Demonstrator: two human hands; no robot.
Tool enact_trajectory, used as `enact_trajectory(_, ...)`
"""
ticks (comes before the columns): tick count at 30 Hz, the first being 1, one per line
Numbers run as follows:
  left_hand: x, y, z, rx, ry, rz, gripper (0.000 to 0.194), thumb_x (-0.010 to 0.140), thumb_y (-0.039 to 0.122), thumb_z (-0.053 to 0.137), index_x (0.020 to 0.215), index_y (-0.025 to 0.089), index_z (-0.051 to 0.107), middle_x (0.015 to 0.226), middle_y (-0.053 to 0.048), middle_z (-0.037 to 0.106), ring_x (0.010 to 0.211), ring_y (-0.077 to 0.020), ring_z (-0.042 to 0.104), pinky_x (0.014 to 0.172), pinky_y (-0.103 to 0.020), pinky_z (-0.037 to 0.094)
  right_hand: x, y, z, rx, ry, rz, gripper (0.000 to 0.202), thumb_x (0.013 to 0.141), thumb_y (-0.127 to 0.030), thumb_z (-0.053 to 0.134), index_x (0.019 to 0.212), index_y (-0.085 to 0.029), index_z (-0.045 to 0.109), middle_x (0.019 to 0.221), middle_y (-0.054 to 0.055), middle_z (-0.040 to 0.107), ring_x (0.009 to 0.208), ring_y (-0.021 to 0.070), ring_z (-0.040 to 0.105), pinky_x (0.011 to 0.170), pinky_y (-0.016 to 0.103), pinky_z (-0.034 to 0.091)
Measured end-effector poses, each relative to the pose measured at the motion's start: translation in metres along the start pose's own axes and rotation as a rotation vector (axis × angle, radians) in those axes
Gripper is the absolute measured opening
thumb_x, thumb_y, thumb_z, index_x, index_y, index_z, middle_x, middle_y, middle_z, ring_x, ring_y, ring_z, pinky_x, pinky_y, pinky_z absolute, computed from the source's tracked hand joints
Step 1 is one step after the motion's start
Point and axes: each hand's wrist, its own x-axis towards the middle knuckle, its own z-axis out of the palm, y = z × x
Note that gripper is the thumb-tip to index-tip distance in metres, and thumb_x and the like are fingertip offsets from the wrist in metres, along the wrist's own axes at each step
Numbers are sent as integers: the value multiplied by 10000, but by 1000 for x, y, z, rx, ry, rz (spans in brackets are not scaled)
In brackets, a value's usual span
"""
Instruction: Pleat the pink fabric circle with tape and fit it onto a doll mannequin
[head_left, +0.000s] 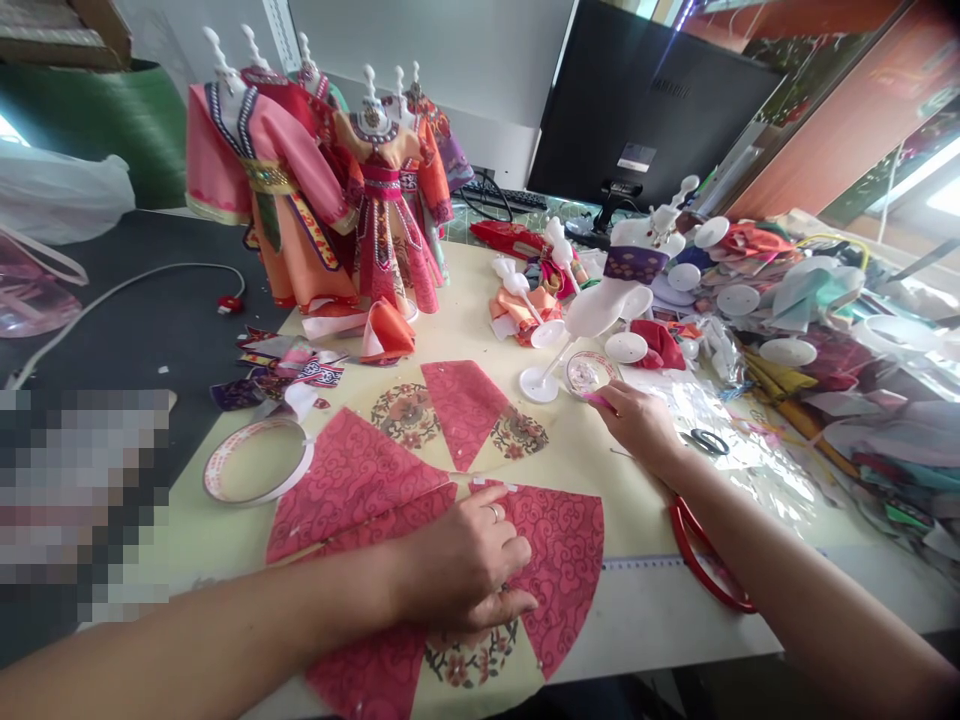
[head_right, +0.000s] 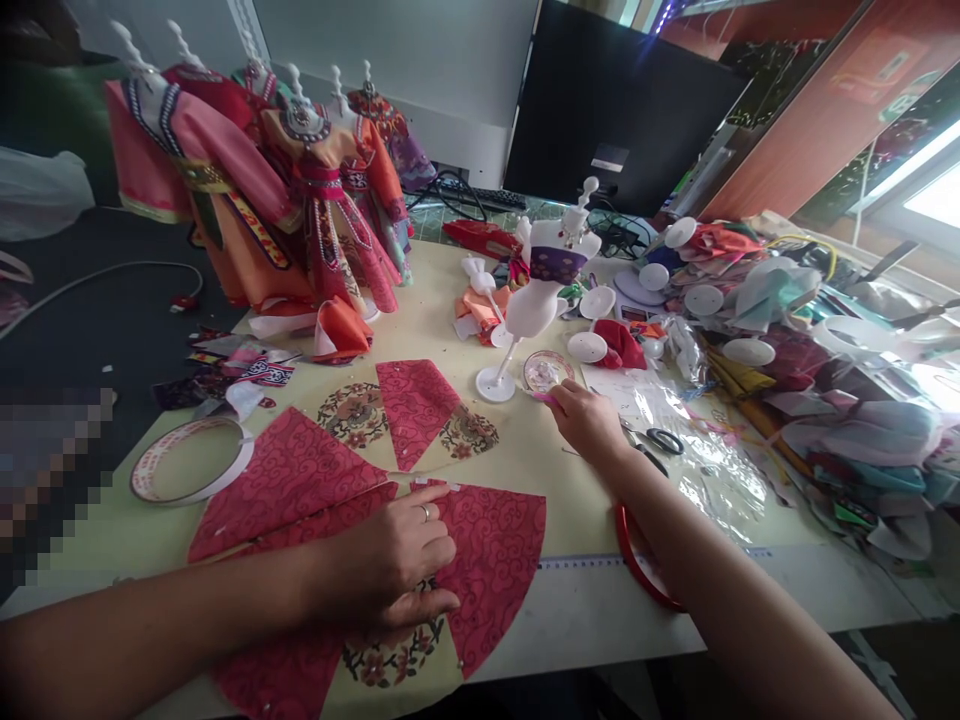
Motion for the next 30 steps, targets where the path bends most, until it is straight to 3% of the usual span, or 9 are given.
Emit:
enact_trajectory(15,0,0,1,3,4,2,308,856,429,479,680,176,488,573,-3,536,560,-156,496,978,-452,422,19,6,-1,-58,-75,-41,336,908,-289,351,767,-162,629,724,66,595,550,124,446,482,271,218)
enact_trajectory(30,0,-1,0,-14,3,6,294,855,414,484,683,176,494,579,-8,551,558,-163,497,985,-462,417,26,6,-6,-43,-99,-6,295,873,-290,406,655,-179,570,645,51,582,531,128,452,470,269,216)
